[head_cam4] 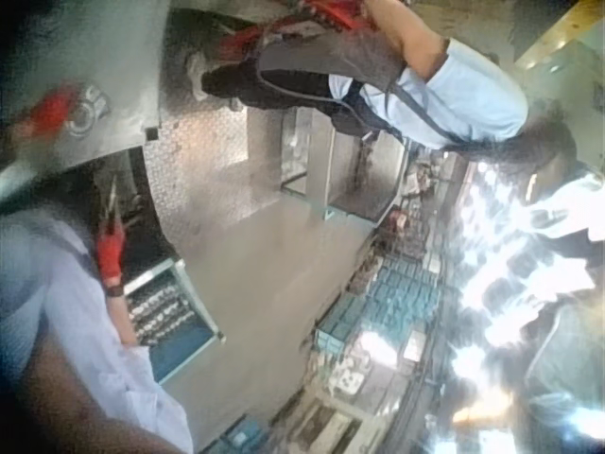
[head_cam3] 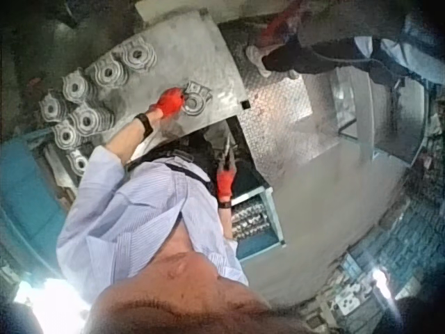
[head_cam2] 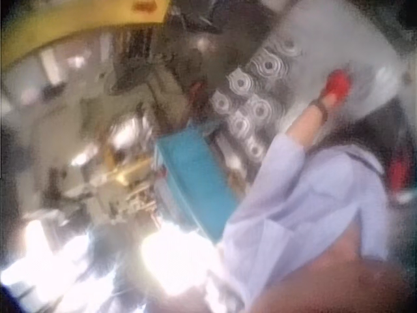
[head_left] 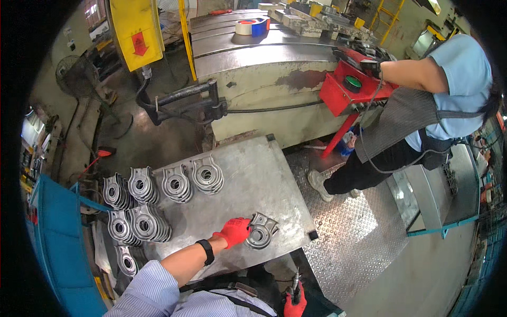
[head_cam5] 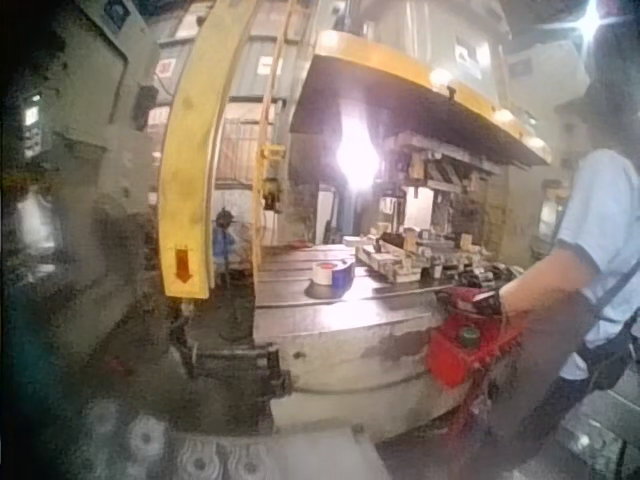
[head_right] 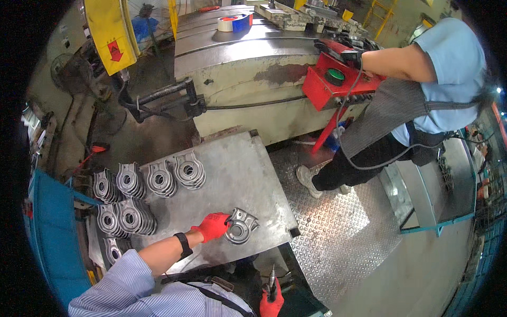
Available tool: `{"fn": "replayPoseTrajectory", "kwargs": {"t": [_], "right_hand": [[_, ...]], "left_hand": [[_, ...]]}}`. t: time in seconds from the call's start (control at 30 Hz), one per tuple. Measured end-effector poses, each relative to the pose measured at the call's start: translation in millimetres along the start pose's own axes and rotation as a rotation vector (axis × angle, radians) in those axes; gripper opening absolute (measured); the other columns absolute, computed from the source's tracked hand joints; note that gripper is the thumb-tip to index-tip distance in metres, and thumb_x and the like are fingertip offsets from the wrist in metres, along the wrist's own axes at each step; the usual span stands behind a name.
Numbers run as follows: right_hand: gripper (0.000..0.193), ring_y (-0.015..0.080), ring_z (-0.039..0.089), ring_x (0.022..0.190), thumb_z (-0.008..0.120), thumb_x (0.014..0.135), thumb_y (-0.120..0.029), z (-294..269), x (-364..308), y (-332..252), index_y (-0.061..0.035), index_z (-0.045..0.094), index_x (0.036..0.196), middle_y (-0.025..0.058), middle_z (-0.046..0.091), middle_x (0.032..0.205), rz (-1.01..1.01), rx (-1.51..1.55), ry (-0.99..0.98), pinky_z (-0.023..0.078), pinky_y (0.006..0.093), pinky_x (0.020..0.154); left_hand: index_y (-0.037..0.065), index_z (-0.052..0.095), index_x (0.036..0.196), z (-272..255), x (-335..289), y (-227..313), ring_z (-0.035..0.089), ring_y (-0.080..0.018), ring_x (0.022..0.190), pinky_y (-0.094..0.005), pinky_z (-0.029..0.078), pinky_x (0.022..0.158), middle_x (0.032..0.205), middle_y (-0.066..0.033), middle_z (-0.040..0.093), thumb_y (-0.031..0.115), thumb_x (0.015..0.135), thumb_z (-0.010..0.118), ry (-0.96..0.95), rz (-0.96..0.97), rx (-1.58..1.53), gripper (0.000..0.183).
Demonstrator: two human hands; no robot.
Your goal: Inspecting and organizing circular metal components on a work table in a fabrication facility.
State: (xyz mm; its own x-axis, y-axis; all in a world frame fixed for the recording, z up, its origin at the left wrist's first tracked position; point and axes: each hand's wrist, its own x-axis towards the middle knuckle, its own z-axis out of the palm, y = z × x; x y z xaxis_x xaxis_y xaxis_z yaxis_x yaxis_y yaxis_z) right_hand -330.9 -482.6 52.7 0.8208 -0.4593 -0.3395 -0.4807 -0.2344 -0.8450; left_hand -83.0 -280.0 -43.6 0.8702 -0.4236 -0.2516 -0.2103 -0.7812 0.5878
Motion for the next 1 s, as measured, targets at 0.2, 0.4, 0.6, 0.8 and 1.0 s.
{"fn": "replayPoseTrajectory", "kwargs": {"t": [0.2,0.4,0.6,0.8,1.0], "right_hand": [[0.040,0.0319,0.056,0.110,0.055,0.091,-0.013,25,-25,-3,0.0019,0.049,0.127,0.0227,0.057,0.121,-0.015,-0.035,-0.021,0.044,0.0360,0.092],[0.037,0.0332,0.058,0.107,0.054,0.093,-0.016,57,-50,-32,0.0025,0.052,0.124,0.0224,0.060,0.115,0.030,0.054,-0.007,0.046,0.0363,0.088],[0.029,0.0212,0.062,0.090,0.059,0.082,-0.008,110,-53,39,0.0004,0.059,0.110,0.0152,0.065,0.095,-0.213,-0.026,0.056,0.046,0.0320,0.080],[0.037,0.0262,0.060,0.101,0.060,0.081,-0.007,130,-45,65,-0.0002,0.057,0.117,0.0173,0.064,0.107,-0.141,-0.133,-0.139,0.044,0.0350,0.089],[0.050,0.0328,0.057,0.109,0.059,0.084,-0.013,134,-46,81,-0.0169,0.046,0.133,0.0197,0.060,0.114,-0.077,-0.153,-0.188,0.045,0.0375,0.091]], "left_hand": [[0.003,0.059,0.091,-9,-26,-10,0.058,-0.0416,0.082,-0.0488,0.045,0.071,0.084,-0.0222,0.062,0.024,0.085,0.054,0.077,-0.056,-0.211,0.023],[-0.002,0.058,0.085,-16,-102,-43,0.058,-0.0422,0.079,-0.0469,0.045,0.069,0.080,-0.0241,0.060,0.023,0.085,0.056,0.082,-0.268,-0.561,0.024],[-0.003,0.059,0.086,4,-144,-89,0.058,-0.0424,0.077,-0.0455,0.046,0.068,0.078,-0.0254,0.060,0.024,0.085,0.058,0.000,-0.259,-0.500,0.026],[0.000,0.062,0.100,10,-151,-81,0.063,-0.0375,0.084,-0.0451,0.048,0.072,0.089,-0.0208,0.066,0.040,0.083,0.062,-0.167,-0.442,-0.543,0.044],[0.000,0.063,0.102,24,-148,-60,0.061,-0.0167,0.079,-0.0320,0.050,0.071,0.088,-0.0076,0.066,0.012,0.079,0.067,-0.022,-0.307,-0.910,0.026]]}}
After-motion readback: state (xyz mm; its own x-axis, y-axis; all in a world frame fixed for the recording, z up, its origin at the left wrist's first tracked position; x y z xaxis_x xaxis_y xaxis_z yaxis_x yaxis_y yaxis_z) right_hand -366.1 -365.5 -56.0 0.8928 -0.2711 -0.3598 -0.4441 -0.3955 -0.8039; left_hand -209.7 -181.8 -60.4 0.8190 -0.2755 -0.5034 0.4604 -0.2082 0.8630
